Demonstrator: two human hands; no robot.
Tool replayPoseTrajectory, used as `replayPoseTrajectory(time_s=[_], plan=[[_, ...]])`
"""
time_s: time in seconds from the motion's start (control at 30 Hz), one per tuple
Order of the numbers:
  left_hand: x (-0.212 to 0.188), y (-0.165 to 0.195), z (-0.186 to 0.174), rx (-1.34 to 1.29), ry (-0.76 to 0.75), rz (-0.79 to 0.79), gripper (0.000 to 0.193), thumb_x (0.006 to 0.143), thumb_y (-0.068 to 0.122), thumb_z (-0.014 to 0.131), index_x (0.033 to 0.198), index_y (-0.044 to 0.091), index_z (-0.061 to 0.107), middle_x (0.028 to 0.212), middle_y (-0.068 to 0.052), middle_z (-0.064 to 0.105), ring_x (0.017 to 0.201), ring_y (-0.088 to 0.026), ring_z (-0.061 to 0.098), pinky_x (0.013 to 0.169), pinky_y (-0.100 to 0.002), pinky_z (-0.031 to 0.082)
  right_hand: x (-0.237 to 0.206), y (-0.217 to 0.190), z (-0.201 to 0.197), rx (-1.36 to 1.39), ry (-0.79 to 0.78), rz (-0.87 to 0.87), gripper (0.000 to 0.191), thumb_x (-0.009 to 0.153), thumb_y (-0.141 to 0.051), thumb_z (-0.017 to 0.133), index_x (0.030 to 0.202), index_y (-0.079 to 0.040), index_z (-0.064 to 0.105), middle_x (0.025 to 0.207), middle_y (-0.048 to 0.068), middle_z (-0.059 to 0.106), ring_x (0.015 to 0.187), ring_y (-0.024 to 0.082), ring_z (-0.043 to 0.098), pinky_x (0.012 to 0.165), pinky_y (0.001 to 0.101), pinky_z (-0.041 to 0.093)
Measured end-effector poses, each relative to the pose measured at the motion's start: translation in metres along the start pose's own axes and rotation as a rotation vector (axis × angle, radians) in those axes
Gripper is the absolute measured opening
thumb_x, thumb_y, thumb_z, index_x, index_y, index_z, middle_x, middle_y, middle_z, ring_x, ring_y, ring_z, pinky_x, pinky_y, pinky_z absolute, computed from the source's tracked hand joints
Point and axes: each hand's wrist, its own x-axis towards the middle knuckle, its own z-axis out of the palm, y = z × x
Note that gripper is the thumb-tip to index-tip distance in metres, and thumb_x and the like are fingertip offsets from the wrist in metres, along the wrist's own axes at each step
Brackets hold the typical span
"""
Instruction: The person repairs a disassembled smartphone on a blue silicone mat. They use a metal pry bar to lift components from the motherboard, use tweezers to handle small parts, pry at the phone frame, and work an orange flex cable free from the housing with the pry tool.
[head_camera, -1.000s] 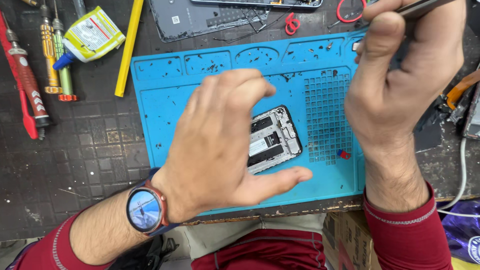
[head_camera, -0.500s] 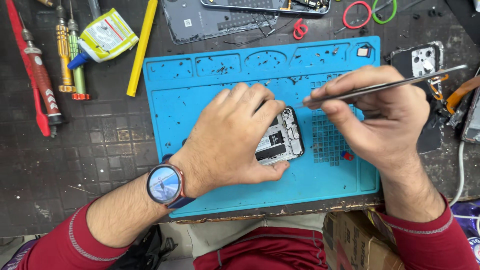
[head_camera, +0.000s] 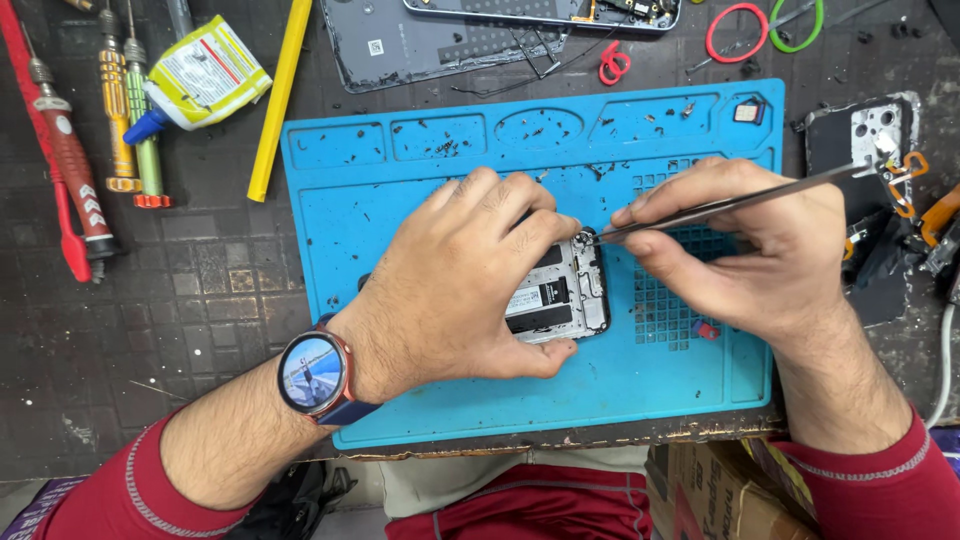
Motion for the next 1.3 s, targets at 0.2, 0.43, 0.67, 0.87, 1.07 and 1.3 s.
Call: replayPoseTrajectory(time_s=[0.2, 0.43, 0.67, 0.87, 1.07, 1.3], plan=[[0.0000, -0.0009, 0.0005, -0.008, -0.003, -0.003, 0.069, 0.064, 0.045, 0.087, 0.117, 0.005, 0.066, 0.110, -0.008, 0.057, 0.100, -0.027, 0.057, 0.085, -0.040, 0.048, 0.0061, -0.0024, 0.0025, -0.109, -0.031, -0.004, 0.023, 0.091, -0.003, 0.082, 0.108, 0.001, 0.067, 0.102, 0.010, 0.076, 0.093, 0.016, 0.077, 0.076, 0.0241, 0.062], [-0.0001, -0.0013, 0.0005, 0.009, -0.020, -0.005, 0.070, 0.064, 0.046, 0.088, 0.117, 0.006, 0.066, 0.110, -0.008, 0.057, 0.100, -0.028, 0.057, 0.085, -0.041, 0.048, 0.0063, -0.0021, 0.0009, -0.187, -0.025, -0.036, 0.023, 0.090, -0.006, 0.083, 0.107, 0.000, 0.069, 0.101, 0.010, 0.076, 0.091, 0.016, 0.076, 0.073, 0.0242, 0.061], [-0.0010, -0.0014, 0.0024, 0.009, -0.011, 0.003, 0.071, 0.064, 0.047, 0.087, 0.118, 0.005, 0.065, 0.110, -0.008, 0.056, 0.100, -0.028, 0.056, 0.085, -0.041, 0.048, 0.0064, -0.0033, 0.0031, -0.214, -0.021, 0.025, 0.024, 0.091, -0.007, 0.083, 0.107, 0.002, 0.068, 0.099, 0.010, 0.076, 0.088, 0.015, 0.076, 0.075, 0.0254, 0.061], [-0.0010, -0.0011, 0.0020, 0.020, -0.008, 0.005, 0.070, 0.065, 0.047, 0.088, 0.117, 0.006, 0.065, 0.111, -0.008, 0.056, 0.101, -0.028, 0.056, 0.087, -0.041, 0.048, 0.0041, -0.0041, 0.0077, -0.095, -0.001, 0.105, 0.019, 0.099, -0.004, 0.077, 0.110, 0.005, 0.063, 0.101, 0.010, 0.076, 0.097, 0.017, 0.078, 0.086, 0.0266, 0.065], [-0.0008, -0.0018, 0.0030, 0.031, -0.008, 0.012, 0.070, 0.064, 0.047, 0.088, 0.117, 0.006, 0.065, 0.110, -0.008, 0.056, 0.102, -0.028, 0.057, 0.087, -0.041, 0.048, 0.0025, -0.0013, 0.0071, 0.069, 0.007, 0.170, 0.017, 0.102, 0.000, 0.072, 0.112, 0.006, 0.059, 0.101, 0.013, 0.075, 0.097, 0.018, 0.078, 0.088, 0.0289, 0.065], [-0.0026, -0.0031, 0.0024, 0.019, -0.013, 0.015, 0.072, 0.065, 0.049, 0.089, 0.118, 0.006, 0.066, 0.110, -0.007, 0.056, 0.100, -0.027, 0.056, 0.085, -0.041, 0.048, 0.0048, -0.0042, 0.0070, 0.149, 0.020, 0.190, 0.017, 0.105, 0.002, 0.069, 0.115, 0.006, 0.055, 0.100, 0.015, 0.072, 0.097, 0.019, 0.076, 0.087, 0.0293, 0.065]])
